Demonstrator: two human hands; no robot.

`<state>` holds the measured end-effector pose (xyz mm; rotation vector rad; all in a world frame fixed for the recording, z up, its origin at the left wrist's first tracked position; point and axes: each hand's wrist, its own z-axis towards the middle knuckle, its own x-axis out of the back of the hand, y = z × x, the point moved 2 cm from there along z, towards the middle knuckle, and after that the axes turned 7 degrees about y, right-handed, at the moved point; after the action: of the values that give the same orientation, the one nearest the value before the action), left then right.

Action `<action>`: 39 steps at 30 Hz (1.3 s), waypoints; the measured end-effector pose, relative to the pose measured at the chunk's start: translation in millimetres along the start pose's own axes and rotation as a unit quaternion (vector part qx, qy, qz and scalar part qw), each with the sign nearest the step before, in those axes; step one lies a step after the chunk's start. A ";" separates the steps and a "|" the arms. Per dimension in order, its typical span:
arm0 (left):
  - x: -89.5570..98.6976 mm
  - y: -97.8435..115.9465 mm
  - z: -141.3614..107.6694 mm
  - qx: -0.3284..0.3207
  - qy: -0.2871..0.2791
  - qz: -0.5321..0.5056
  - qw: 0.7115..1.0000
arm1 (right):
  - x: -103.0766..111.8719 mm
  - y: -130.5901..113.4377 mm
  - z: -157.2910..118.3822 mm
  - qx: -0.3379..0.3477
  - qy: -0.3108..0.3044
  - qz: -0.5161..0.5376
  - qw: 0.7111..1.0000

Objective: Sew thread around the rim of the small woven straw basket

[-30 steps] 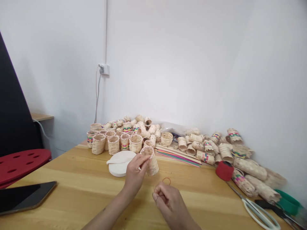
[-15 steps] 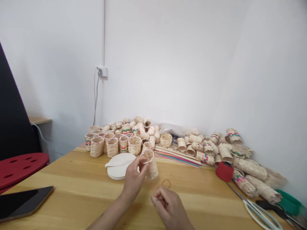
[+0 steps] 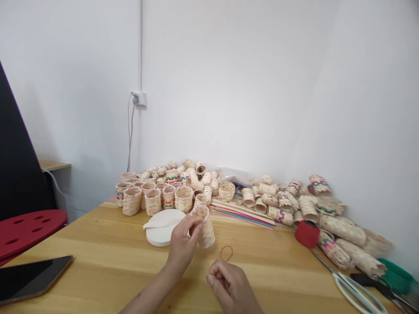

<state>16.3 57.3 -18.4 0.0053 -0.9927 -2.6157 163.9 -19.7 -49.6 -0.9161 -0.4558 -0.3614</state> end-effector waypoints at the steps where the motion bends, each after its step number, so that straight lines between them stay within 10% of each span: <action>1: 0.3 0.1 0.5 -0.002 0.002 0.003 1.000 | 1.9 -2.7 -0.8 0.000 -0.011 0.005 1.000; 9: -2.1 3.4 -2.9 -0.017 -0.021 0.018 0.999 | 11.9 -34.2 -13.7 -0.051 -0.095 0.068 0.992; 13: -0.8 7.8 -3.8 -0.012 -0.036 0.017 0.999 | 58.7 -44.2 -7.3 0.009 -0.084 -0.034 0.996; 16: -1.8 14.6 -4.9 -0.015 -0.057 0.010 0.998 | 125.7 -38.2 9.5 0.012 0.041 -0.171 0.984; 20: -8.7 24.4 -12.9 -0.015 -0.107 -0.017 0.994 | 177.8 -25.1 27.4 0.007 0.269 -0.353 0.896; 29: -17.8 27.4 -27.3 0.051 -0.177 0.008 0.983 | 69.2 -5.9 29.3 0.080 0.004 -0.164 0.983; 39: -11.7 24.4 -16.7 0.001 -0.247 -0.051 0.968 | 69.4 16.2 32.4 0.042 -0.024 -0.064 0.997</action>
<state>37.0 33.3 -16.6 -0.6396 -1.1752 -2.7706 223.4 8.6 -7.3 -0.8183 -0.5712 -0.4339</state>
